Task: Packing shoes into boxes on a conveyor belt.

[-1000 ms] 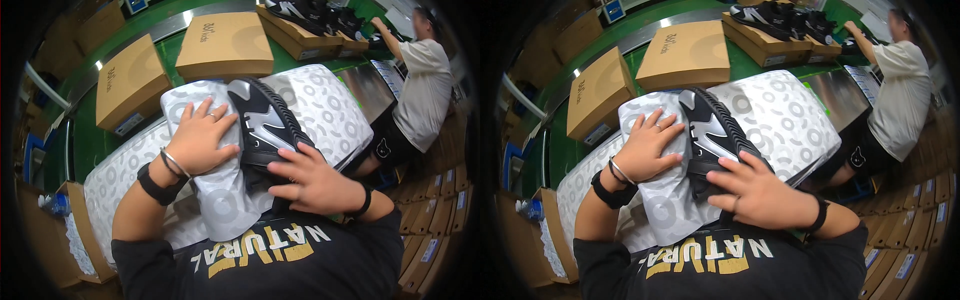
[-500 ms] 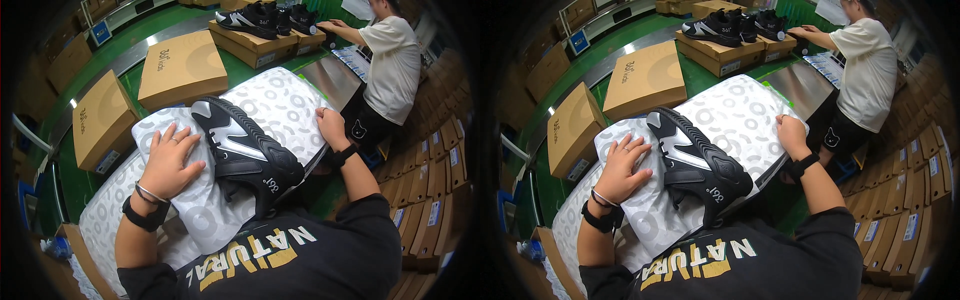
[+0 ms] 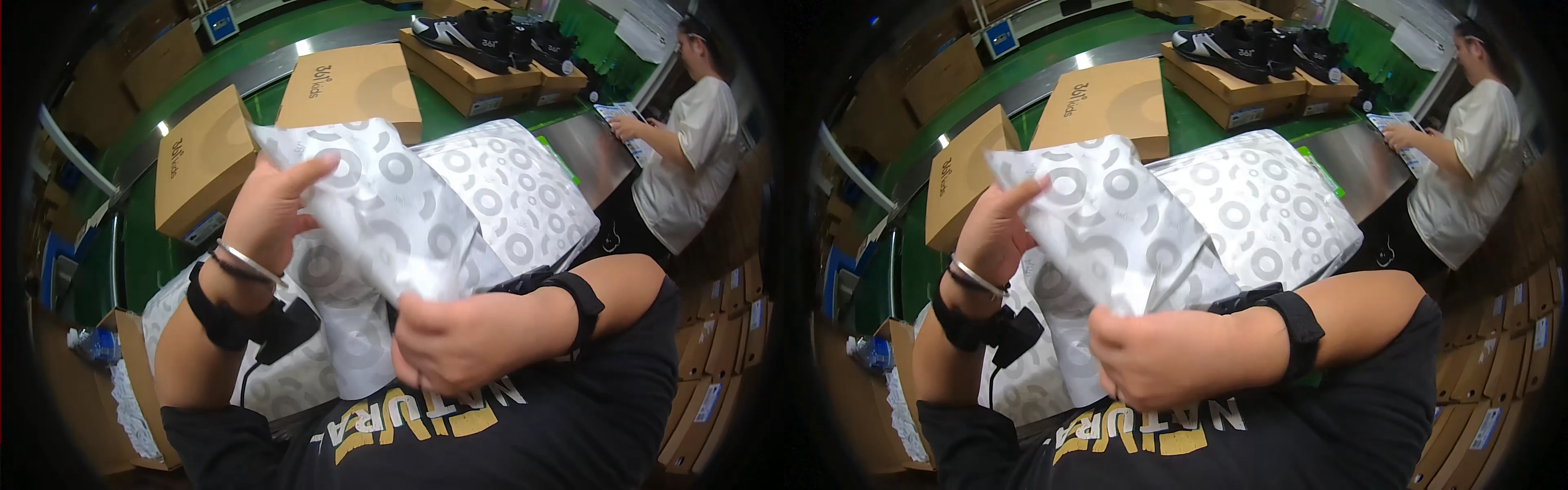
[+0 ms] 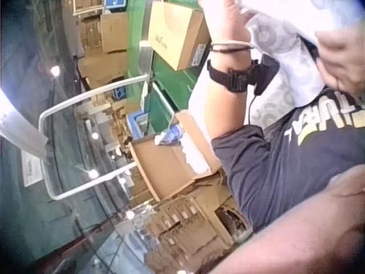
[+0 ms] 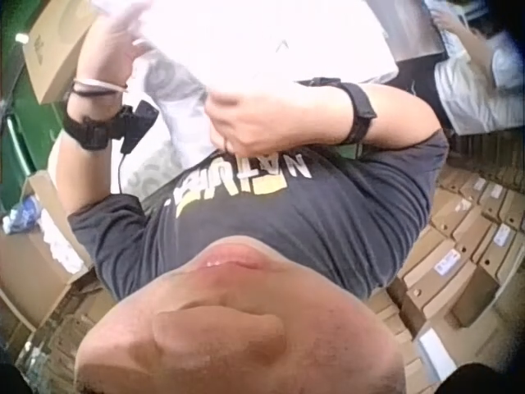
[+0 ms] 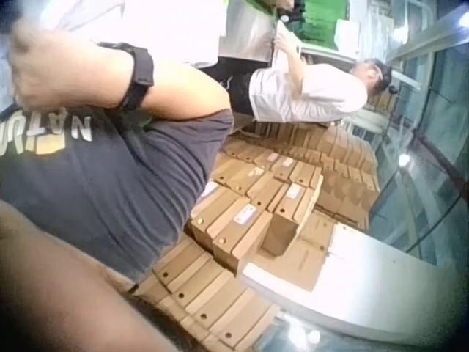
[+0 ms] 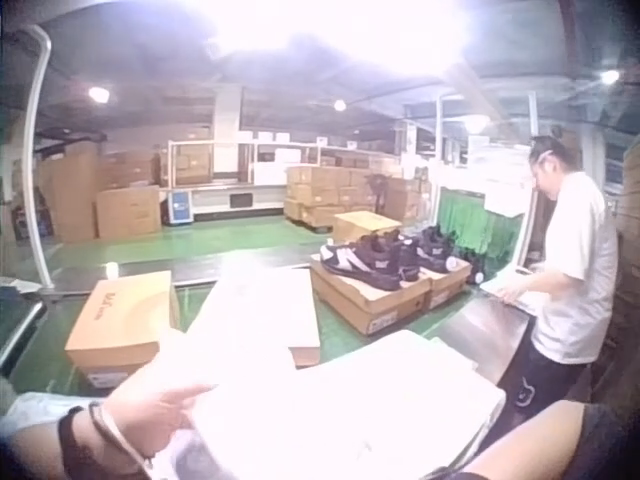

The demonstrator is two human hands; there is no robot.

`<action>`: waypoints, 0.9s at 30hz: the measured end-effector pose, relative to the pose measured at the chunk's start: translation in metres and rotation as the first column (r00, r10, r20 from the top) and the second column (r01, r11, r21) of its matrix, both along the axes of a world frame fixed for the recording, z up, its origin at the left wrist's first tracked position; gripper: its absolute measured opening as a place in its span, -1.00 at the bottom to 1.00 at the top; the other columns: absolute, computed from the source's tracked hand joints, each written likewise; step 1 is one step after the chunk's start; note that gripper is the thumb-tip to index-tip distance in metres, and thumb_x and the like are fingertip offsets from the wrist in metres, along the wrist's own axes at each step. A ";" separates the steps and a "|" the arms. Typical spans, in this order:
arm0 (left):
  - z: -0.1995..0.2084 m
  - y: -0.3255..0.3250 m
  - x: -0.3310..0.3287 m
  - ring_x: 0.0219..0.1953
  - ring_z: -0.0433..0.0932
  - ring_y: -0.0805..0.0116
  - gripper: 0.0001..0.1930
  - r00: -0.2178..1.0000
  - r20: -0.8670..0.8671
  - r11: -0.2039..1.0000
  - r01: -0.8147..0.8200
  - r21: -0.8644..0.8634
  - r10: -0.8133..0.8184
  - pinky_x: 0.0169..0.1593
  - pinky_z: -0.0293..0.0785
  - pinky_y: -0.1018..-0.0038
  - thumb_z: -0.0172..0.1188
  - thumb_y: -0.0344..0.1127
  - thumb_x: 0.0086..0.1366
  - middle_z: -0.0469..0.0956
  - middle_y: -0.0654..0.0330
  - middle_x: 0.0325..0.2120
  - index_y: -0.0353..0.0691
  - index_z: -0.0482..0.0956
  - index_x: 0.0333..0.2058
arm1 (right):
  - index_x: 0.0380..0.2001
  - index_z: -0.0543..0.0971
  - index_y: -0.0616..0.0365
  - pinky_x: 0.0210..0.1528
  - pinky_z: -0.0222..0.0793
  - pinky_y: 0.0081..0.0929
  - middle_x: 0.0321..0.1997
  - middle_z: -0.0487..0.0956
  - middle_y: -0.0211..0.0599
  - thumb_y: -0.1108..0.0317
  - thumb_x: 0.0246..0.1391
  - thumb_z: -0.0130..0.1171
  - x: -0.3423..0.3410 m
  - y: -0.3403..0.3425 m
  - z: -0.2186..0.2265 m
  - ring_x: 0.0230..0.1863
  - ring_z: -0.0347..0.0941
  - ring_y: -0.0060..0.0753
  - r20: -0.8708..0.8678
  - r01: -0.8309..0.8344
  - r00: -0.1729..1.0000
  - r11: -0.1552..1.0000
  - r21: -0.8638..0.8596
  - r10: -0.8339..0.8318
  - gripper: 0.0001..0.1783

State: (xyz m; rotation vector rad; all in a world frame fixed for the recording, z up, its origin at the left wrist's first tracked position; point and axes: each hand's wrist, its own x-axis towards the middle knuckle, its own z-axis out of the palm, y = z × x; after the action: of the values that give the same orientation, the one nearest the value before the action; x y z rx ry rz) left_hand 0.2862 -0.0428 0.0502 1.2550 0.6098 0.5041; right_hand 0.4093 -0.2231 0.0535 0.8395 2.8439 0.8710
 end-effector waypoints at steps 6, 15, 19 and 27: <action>-0.057 0.079 -0.038 -0.24 0.44 0.42 -0.52 0.878 -0.225 0.668 -0.134 0.732 0.423 -0.18 0.39 0.52 0.13 -0.44 0.00 0.44 0.14 -0.26 -0.33 0.30 -0.04 | -0.33 0.46 0.21 -0.06 0.29 -0.40 -0.24 0.48 -0.21 0.39 -0.17 0.18 0.063 0.026 0.027 -0.23 0.42 -0.29 -0.881 0.187 0.468 0.982 0.021 -0.070 -0.74; -0.136 0.172 0.010 -0.15 0.42 0.33 -0.44 0.996 0.068 0.950 -0.037 -0.310 0.061 -0.15 0.39 0.41 -0.05 0.11 0.19 0.37 0.10 -0.08 -0.27 0.29 -0.06 | 0.03 0.28 0.21 -0.01 0.25 -0.30 0.04 0.24 0.23 0.13 -0.24 0.20 0.150 0.202 -0.111 -0.11 0.34 0.12 -0.473 0.582 0.120 0.447 -0.679 -0.873 -0.28; -0.100 0.147 0.045 -0.05 0.35 0.21 -0.37 0.996 0.086 0.979 -0.015 -0.202 0.033 -0.07 0.36 0.36 -0.09 0.16 0.19 0.27 0.02 -0.03 -0.15 0.10 0.08 | 0.10 0.20 0.06 -0.11 0.27 -0.20 0.08 0.18 0.28 0.28 -0.07 0.00 0.154 0.217 -0.136 -0.12 0.34 0.05 -0.493 0.841 0.298 0.469 -0.270 -0.818 -0.41; -0.105 0.183 0.047 0.19 0.03 0.04 -0.11 0.836 -0.482 0.965 -0.223 0.139 0.263 0.16 0.04 0.28 0.00 0.23 0.08 0.02 -0.15 0.14 -0.30 -0.09 0.17 | 0.05 0.31 -0.30 -0.20 0.33 -0.30 0.04 0.29 -0.04 0.40 -0.01 -0.13 0.172 0.217 -0.109 -0.16 0.38 -0.12 -0.371 0.774 0.448 0.561 -0.293 -0.813 -0.50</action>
State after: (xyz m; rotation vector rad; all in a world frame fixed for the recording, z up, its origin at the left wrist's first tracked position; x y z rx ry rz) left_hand 0.3330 0.1403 -0.0550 1.3985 1.2109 0.4140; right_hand 0.5810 -0.0064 -0.0553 2.3706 2.1936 0.4076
